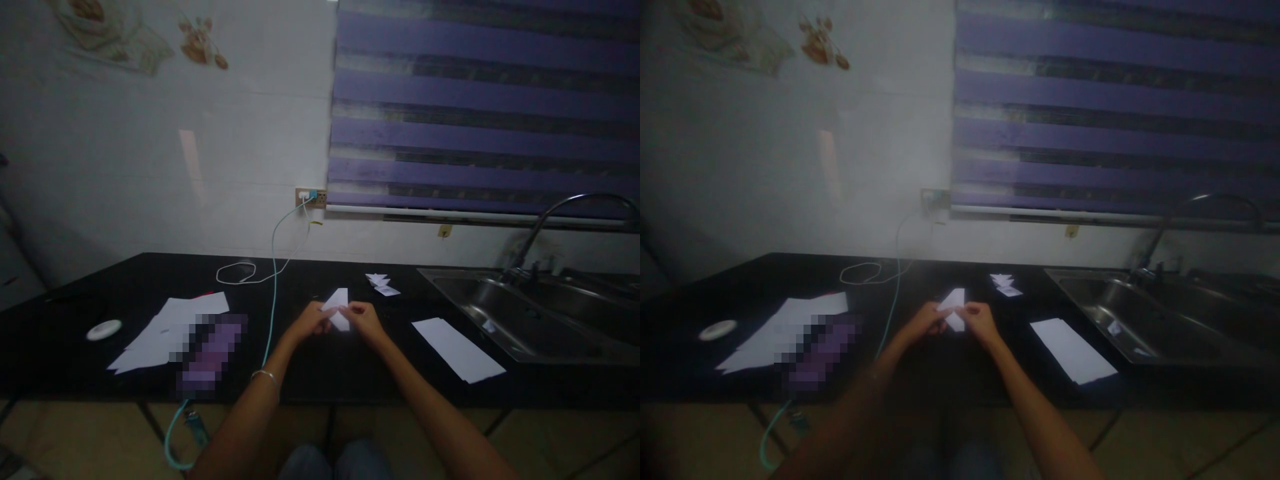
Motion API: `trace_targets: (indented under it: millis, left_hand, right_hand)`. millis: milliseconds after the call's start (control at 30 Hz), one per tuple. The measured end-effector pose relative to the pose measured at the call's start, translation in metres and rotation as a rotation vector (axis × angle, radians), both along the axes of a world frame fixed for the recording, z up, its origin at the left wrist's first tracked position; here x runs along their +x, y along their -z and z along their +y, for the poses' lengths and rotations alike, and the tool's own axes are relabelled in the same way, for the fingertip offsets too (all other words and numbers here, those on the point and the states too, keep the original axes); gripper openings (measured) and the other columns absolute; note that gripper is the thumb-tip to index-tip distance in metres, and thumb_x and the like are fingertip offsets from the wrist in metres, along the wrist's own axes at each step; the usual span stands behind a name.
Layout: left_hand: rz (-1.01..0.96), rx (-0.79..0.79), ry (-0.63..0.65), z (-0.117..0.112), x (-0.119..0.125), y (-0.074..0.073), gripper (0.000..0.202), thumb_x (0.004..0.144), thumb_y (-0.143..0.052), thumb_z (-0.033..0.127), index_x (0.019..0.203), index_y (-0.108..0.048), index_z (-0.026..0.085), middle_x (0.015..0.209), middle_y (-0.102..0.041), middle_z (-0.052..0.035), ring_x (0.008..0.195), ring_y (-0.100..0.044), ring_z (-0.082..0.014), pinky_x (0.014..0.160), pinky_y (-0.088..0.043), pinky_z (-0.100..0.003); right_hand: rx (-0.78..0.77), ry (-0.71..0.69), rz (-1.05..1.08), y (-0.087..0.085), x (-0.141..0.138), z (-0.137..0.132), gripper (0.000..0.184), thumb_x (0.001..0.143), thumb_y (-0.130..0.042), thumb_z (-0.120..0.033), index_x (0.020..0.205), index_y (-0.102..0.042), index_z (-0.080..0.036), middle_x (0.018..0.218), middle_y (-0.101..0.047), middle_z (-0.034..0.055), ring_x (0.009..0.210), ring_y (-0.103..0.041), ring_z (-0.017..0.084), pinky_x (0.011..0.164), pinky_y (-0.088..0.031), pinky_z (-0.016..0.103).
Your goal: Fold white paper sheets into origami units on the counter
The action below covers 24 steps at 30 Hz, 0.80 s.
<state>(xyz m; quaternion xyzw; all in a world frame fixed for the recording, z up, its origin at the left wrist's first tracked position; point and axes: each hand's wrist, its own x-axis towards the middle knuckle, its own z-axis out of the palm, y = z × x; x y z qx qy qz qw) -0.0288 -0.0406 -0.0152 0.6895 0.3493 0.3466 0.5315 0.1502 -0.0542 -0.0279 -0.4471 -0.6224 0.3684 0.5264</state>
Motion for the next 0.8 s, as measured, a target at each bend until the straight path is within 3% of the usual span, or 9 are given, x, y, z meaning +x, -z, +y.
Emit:
trace_targets:
  millis: [133,367,467,633,800]
  left_hand:
    - [0.016,-0.012,0.018,0.009,-0.004,-0.007,0.050,0.075,-0.057,0.058,0.065,-0.059,0.010,0.052,-0.055,-0.0019,0.039,-0.045,-0.0073,0.038,-0.031,-0.018]
    - [0.022,-0.094,0.186,0.040,-0.003,-0.009,0.049,0.080,-0.053,0.056,0.084,-0.060,0.008,0.061,-0.061,-0.0057,0.050,-0.056,-0.0109,0.040,-0.035,-0.016]
    - [0.010,-0.235,0.261,0.060,0.001,-0.006,0.046,0.078,-0.057,0.054,0.087,-0.058,0.009,0.060,-0.063,-0.0069,0.048,-0.058,-0.0124,0.041,-0.035,-0.017]
    - [0.047,-0.328,0.373,0.082,0.002,-0.008,0.049,0.074,-0.062,0.056,0.086,-0.058,0.009,0.062,-0.066,-0.0100,0.053,-0.062,-0.0156,0.044,-0.039,-0.020]
    - [0.091,-0.322,0.422,0.085,0.003,-0.013,0.051,0.077,-0.058,0.057,0.074,-0.062,0.007,0.063,-0.066,-0.0129,0.050,-0.060,-0.0145,0.043,-0.037,-0.021]
  right_hand:
    - [0.056,-0.030,-0.091,-0.003,0.004,0.014,0.039,0.073,-0.064,-0.052,0.061,-0.063,-0.015,0.054,-0.049,-0.0022,0.052,-0.039,0.010,0.049,-0.029,0.023]
    - [0.066,-0.046,-0.117,-0.005,0.009,0.044,0.039,0.070,-0.065,-0.052,0.059,-0.064,-0.015,0.053,-0.051,-0.0017,0.052,-0.041,0.011,0.051,-0.031,0.023]
    - [0.060,-0.050,-0.135,-0.005,0.011,0.060,0.039,0.069,-0.065,-0.053,0.061,-0.066,-0.015,0.054,-0.052,-0.0016,0.052,-0.042,0.011,0.051,-0.032,0.023]
    - [0.049,-0.092,-0.121,-0.006,0.016,0.072,0.036,0.071,-0.065,-0.050,0.062,-0.063,-0.015,0.055,-0.051,-0.0031,0.051,-0.040,0.010,0.050,-0.030,0.023]
    - [-0.004,-0.135,-0.052,-0.006,0.021,0.071,0.036,0.074,-0.063,-0.050,0.060,-0.058,-0.016,0.053,-0.045,-0.0046,0.050,-0.037,0.010,0.049,-0.025,0.023]
